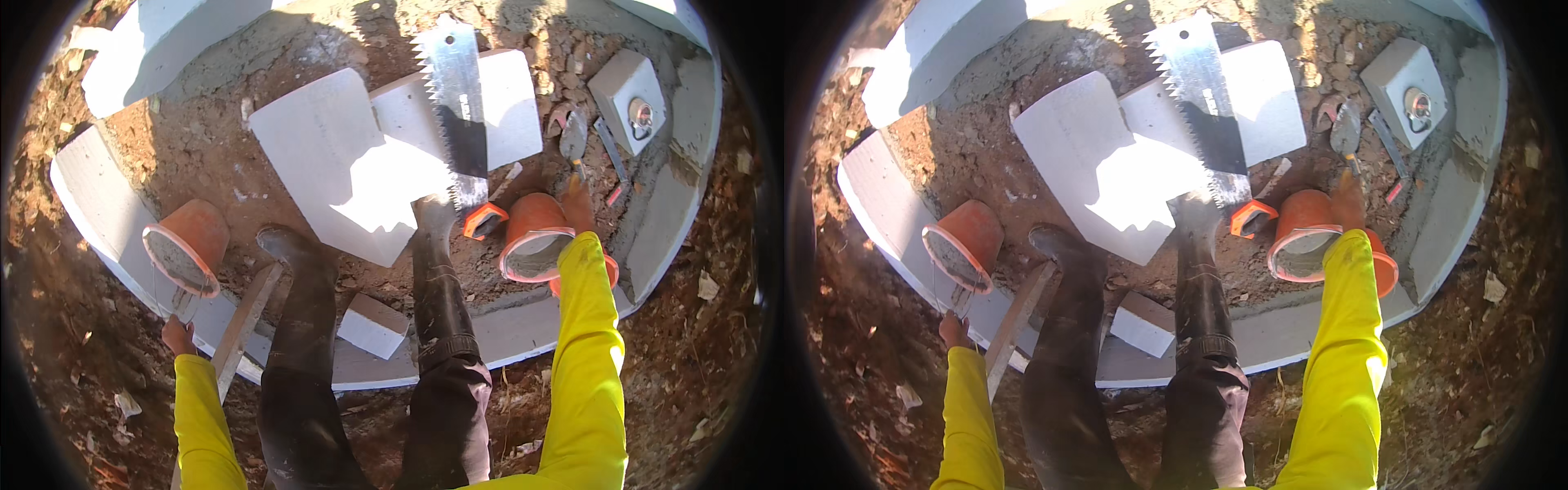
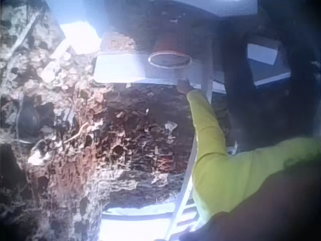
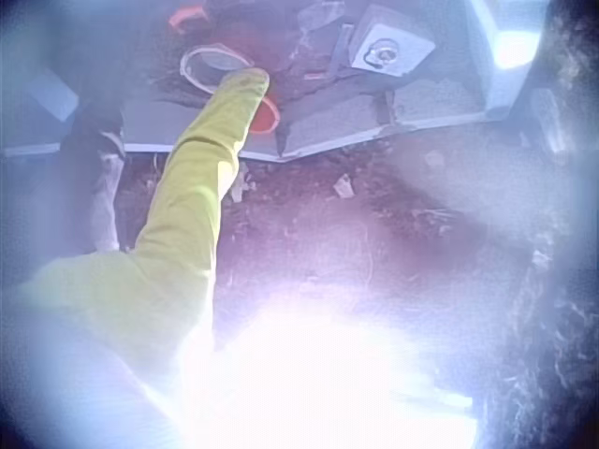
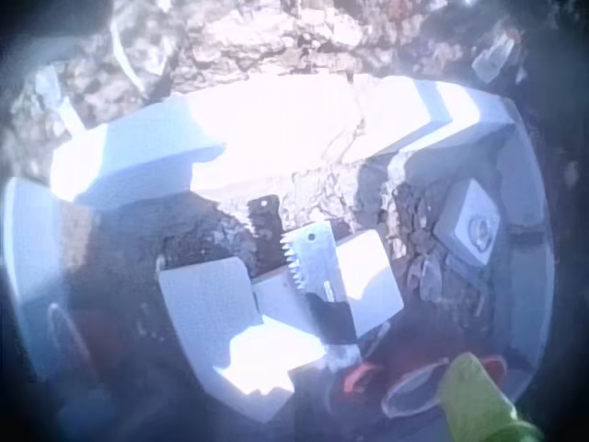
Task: The person constructs a curved wall using white concrete blocks. They use a hammer to tap blocks into place, apply mortar with a trowel, and measure the structure with a tape measure. The person also cuts a block with a hand saw and levels the ground with a hoe.
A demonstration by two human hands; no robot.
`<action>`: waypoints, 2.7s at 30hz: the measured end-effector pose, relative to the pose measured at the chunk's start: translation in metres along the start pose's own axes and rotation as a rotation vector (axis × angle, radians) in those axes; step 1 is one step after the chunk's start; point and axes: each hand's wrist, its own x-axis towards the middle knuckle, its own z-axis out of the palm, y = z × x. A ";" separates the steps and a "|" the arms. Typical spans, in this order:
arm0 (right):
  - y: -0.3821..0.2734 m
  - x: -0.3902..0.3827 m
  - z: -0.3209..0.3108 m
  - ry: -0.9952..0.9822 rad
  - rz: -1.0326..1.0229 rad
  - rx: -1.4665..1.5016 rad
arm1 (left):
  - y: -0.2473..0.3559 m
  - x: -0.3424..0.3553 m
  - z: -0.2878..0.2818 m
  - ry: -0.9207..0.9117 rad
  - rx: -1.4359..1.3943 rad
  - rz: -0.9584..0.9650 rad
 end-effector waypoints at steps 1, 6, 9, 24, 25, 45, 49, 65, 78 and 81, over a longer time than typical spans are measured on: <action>0.042 0.025 -0.003 0.146 -0.241 -0.142 | 0.034 0.011 0.009 -0.156 -0.469 -0.225; 0.027 0.013 -0.029 0.208 0.024 0.037 | 0.100 0.013 -0.011 -0.086 -1.343 -1.046; 0.010 -0.047 -0.059 0.162 0.062 0.204 | 0.062 -0.008 0.027 -0.153 -1.289 -1.073; -0.533 -0.322 -0.093 -0.394 -1.414 -0.159 | 0.112 0.053 0.000 0.509 -1.675 -1.105; -0.569 -0.330 -0.077 -0.384 -1.441 -0.195 | 0.114 0.052 -0.013 0.614 -1.633 -1.058; -0.631 -0.361 -0.002 -1.037 -1.020 -0.042 | 0.118 0.094 -0.103 0.605 -1.825 -0.790; -0.640 -0.370 -0.041 -0.903 -1.075 0.083 | 0.102 0.095 -0.084 0.538 -1.792 -0.845; -0.757 -0.326 -0.032 -0.244 -1.584 -0.256 | 0.084 0.083 -0.058 0.503 -1.752 -0.871; -0.685 -0.323 0.050 -1.120 -1.245 -0.500 | 0.102 0.094 -0.085 0.514 -1.771 -0.745; -0.691 -0.354 0.018 -1.225 -0.985 -0.438 | 0.097 0.088 -0.094 0.515 -1.776 -0.747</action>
